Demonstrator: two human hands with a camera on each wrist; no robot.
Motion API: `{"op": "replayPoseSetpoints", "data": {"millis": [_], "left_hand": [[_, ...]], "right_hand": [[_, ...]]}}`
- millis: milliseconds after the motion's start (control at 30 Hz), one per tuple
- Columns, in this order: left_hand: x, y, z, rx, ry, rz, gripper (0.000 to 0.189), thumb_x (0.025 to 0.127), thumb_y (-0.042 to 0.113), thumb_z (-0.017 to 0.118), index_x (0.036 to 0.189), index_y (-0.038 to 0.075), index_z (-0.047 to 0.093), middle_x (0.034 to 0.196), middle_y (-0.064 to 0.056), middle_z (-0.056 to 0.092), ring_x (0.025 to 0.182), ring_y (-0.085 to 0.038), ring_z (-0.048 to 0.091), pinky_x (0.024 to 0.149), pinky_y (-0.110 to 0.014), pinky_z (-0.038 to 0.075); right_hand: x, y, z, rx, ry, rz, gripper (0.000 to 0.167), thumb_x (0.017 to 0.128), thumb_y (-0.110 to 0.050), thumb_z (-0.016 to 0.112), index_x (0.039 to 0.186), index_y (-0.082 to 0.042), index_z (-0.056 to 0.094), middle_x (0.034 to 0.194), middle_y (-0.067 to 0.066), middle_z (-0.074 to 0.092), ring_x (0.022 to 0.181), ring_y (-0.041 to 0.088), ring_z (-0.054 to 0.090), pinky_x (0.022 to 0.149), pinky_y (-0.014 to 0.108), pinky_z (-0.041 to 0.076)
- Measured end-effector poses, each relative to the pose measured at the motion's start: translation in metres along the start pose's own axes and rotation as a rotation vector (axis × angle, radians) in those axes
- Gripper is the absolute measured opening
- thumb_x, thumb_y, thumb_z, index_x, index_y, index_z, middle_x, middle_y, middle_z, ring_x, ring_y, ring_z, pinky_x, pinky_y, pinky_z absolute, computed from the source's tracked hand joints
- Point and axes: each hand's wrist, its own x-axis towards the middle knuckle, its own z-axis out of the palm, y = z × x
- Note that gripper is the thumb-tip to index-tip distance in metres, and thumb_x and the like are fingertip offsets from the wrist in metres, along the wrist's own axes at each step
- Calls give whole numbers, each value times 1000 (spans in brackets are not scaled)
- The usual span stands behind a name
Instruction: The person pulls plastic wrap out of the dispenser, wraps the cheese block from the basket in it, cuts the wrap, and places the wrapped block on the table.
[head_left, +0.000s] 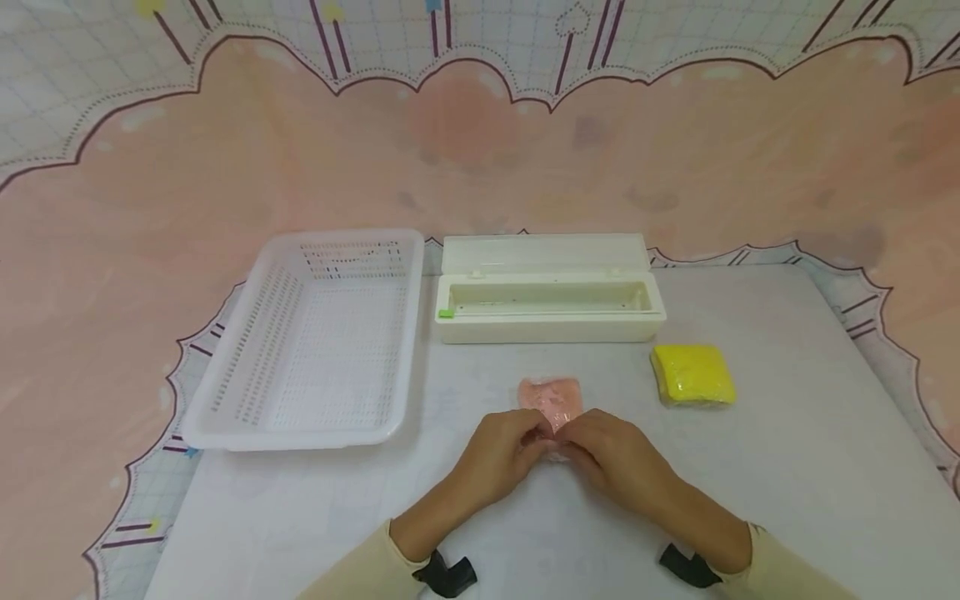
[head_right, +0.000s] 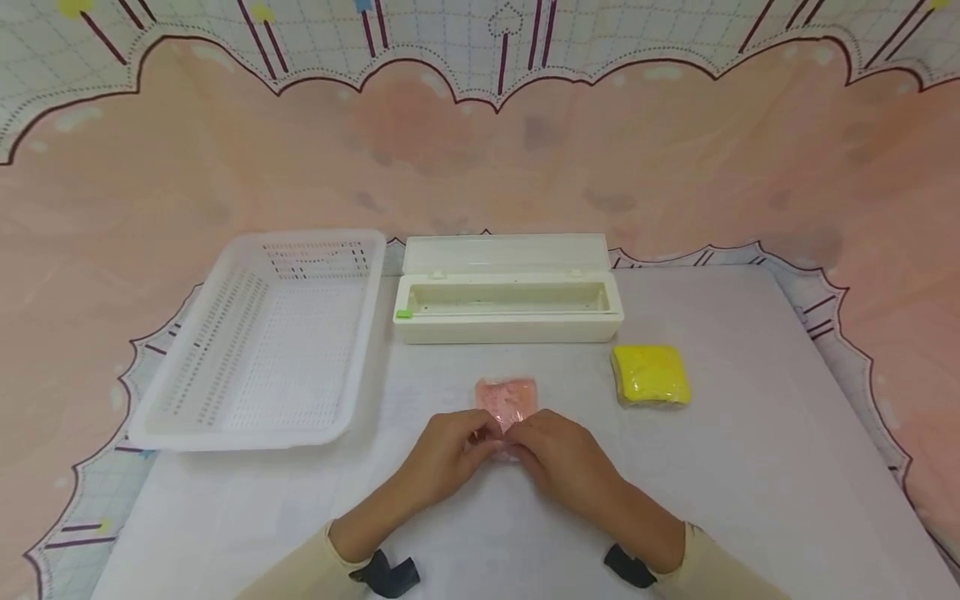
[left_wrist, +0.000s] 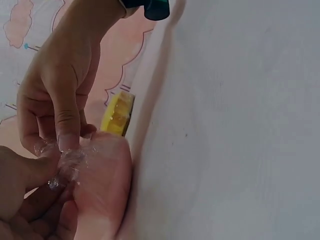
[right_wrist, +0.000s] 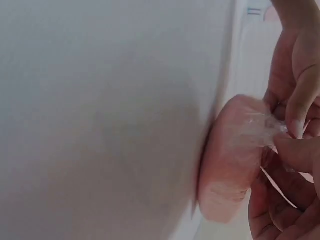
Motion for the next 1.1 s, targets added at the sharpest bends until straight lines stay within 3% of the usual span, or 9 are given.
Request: {"op": "replayPoseSetpoints", "data": {"millis": [133,300,500,600,667,767,867,967,1100], "left_hand": [[6,-7,2,-15,19,-16,3,92,11,75,91,10,72,83,3,69,71,-4,54,64,-15,47],[10,-11,7,28,73,-47,10,88,6,79,88,10,70,80,2,62,71,-6,52,63,-15,45],[10,-11,10,250,134,-68,34,82,17,87,101,10,61,97,-3,53,85,-15,52,67,-23,49],[11,-13,7,342,118,-48,60,81,24,88,129,8,56,128,-9,56,116,-24,57,92,-32,56],[13,-15,4,361,74,-26,67,84,27,86,141,8,54,145,-11,53,134,-27,53,106,-37,52],[13,-18,-1,368,-16,17,54,90,26,80,138,9,61,147,-7,58,142,-24,51,111,-39,48],[13,-20,-4,388,-51,79,37,93,25,76,126,9,70,140,-6,64,137,-23,56,105,-39,53],[13,-22,-7,405,-50,134,28,94,22,75,119,10,74,136,-7,67,133,-24,60,101,-38,55],[13,-27,-10,390,-78,160,26,94,19,74,119,10,74,135,-7,68,131,-23,62,102,-37,55]], "right_hand": [[7,6,2,66,-66,95,14,87,-9,80,96,-17,73,82,-9,72,70,0,57,66,21,54],[15,13,10,123,-35,165,20,81,-7,86,92,-17,71,79,-10,69,68,0,56,63,18,51],[15,15,12,-30,-10,100,17,76,-13,90,86,-19,78,106,1,62,100,17,54,84,30,54],[15,16,8,-92,-6,85,17,75,-16,91,84,-19,77,134,10,58,128,31,49,102,44,51],[16,17,5,-93,-33,100,27,76,-17,91,98,-15,75,150,13,52,139,37,47,108,53,48],[16,19,2,-85,-128,124,46,82,-23,87,122,-13,67,152,11,54,140,34,52,106,55,50],[13,23,-1,-125,-222,65,51,89,-28,79,136,-17,63,147,7,59,138,31,55,105,56,50],[7,31,-4,-181,-272,-62,41,95,-33,72,134,-23,67,150,6,57,142,30,50,106,57,48],[1,40,-6,-236,-321,-198,54,95,-47,68,144,-25,60,155,7,50,145,31,47,106,56,48]]}}
